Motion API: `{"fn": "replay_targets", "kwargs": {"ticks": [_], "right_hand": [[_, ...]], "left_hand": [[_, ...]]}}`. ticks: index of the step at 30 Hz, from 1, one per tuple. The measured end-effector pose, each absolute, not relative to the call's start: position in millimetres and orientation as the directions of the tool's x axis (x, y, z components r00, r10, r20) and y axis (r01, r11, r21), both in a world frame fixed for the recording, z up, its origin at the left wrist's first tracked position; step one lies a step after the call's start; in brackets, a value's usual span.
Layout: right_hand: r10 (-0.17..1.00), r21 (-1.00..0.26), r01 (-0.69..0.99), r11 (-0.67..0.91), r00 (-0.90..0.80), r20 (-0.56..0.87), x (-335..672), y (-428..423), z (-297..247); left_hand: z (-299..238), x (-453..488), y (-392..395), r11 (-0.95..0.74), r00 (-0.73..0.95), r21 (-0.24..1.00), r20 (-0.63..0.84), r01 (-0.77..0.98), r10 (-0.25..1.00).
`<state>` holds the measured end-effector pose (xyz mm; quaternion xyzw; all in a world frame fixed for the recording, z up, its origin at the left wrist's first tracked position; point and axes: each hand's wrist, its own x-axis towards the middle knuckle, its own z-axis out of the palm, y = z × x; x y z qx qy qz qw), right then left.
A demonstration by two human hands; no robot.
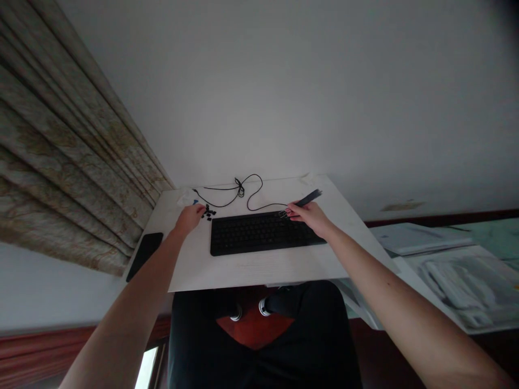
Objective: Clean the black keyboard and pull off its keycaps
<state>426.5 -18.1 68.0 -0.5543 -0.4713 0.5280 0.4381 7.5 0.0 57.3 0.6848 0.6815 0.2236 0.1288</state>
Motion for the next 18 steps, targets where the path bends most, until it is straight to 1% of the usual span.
{"fn": "replay_targets", "kwargs": {"ticks": [4, 6, 8, 10, 11, 13, 16, 18], "right_hand": [[0.985, -0.984, 0.060, -0.171, 0.004, -0.171, 427, -19, 67], [0.985, -0.983, 0.060, -0.171, 0.005, -0.171, 428, -19, 66], [0.985, -0.983, 0.062, -0.172, 0.004, -0.172, 430, -19, 66], [0.987, -0.984, 0.070, -0.163, 0.007, -0.163, 433, -17, 66], [0.988, -0.985, 0.076, -0.157, 0.011, -0.157, 434, -16, 66], [0.989, -0.985, 0.094, -0.146, 0.028, -0.144, 436, -12, 65], [0.990, -0.982, 0.134, -0.135, 0.059, -0.128, 435, -8, 59], [0.991, -0.979, 0.158, -0.128, 0.067, -0.119, 431, -7, 54]], "left_hand": [[47, 12, 0, -0.020, -0.042, 0.422, 0.139, 0.907, 0.989], [44, 14, -2, -0.006, -0.066, 0.414, 0.158, 0.910, 0.985], [43, 17, -5, -0.016, -0.080, 0.424, 0.207, 0.906, 0.975], [42, 26, -10, -0.062, -0.067, 0.436, 0.275, 0.898, 0.959], [42, 33, -13, -0.099, -0.043, 0.438, 0.301, 0.893, 0.953], [42, 56, -20, -0.161, 0.023, 0.431, 0.307, 0.888, 0.951], [39, 108, -28, -0.299, 0.192, 0.425, 0.276, 0.854, 0.942], [35, 149, -30, -0.401, 0.306, 0.445, 0.272, 0.800, 0.912]]}}
